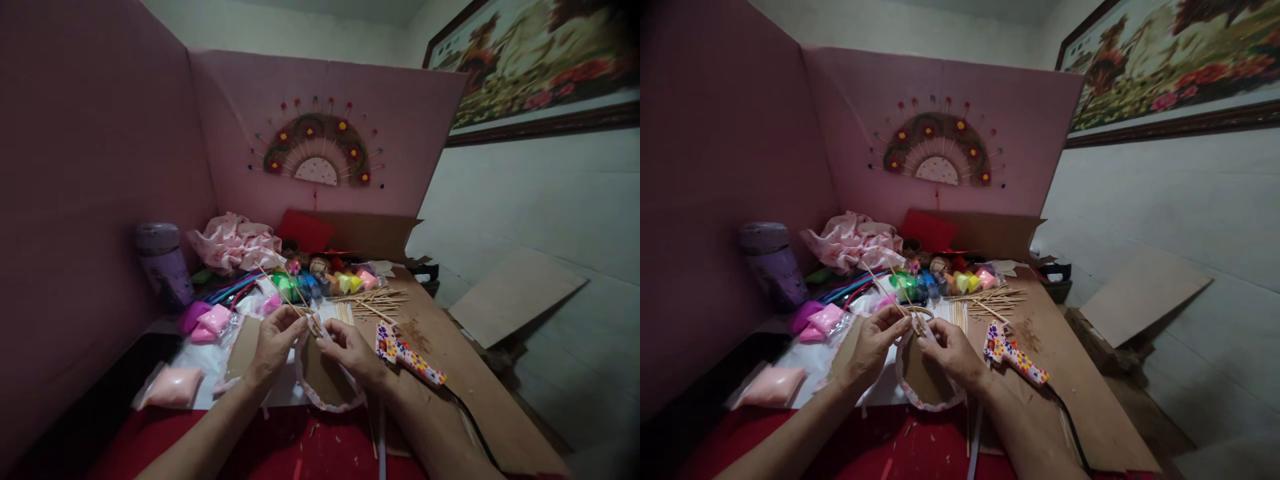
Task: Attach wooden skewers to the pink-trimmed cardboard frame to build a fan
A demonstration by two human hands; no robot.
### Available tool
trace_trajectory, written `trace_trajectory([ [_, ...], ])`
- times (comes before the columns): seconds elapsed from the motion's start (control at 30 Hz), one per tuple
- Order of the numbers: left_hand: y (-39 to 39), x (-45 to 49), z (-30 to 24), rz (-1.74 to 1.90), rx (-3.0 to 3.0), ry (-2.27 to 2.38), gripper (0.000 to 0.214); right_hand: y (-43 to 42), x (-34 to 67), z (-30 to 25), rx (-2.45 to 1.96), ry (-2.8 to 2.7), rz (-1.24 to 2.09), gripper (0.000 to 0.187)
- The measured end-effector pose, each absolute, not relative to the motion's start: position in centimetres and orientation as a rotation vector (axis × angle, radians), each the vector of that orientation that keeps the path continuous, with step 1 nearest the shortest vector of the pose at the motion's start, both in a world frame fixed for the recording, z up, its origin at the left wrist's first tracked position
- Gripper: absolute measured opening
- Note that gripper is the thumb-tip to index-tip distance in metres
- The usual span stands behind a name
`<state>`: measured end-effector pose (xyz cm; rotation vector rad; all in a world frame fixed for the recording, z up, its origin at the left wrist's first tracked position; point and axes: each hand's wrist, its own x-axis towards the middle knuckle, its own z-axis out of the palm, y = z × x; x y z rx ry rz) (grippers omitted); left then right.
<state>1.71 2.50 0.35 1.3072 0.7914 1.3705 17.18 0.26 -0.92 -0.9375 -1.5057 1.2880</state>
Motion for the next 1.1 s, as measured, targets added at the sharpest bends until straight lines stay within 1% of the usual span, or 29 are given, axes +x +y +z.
trace_trajectory([
  [0.53,2.5,2.1,-0.1,1.345,1.274,0.764,0.016,0.0,16.2,-1.7,-0.973,-1.308,1.293,0.030],
  [1.1,2.6,2.3,-0.6,1.339,1.213,0.772,0.018,0.5,16.5,-3.0,-0.969,-1.287,1.301,0.031],
])
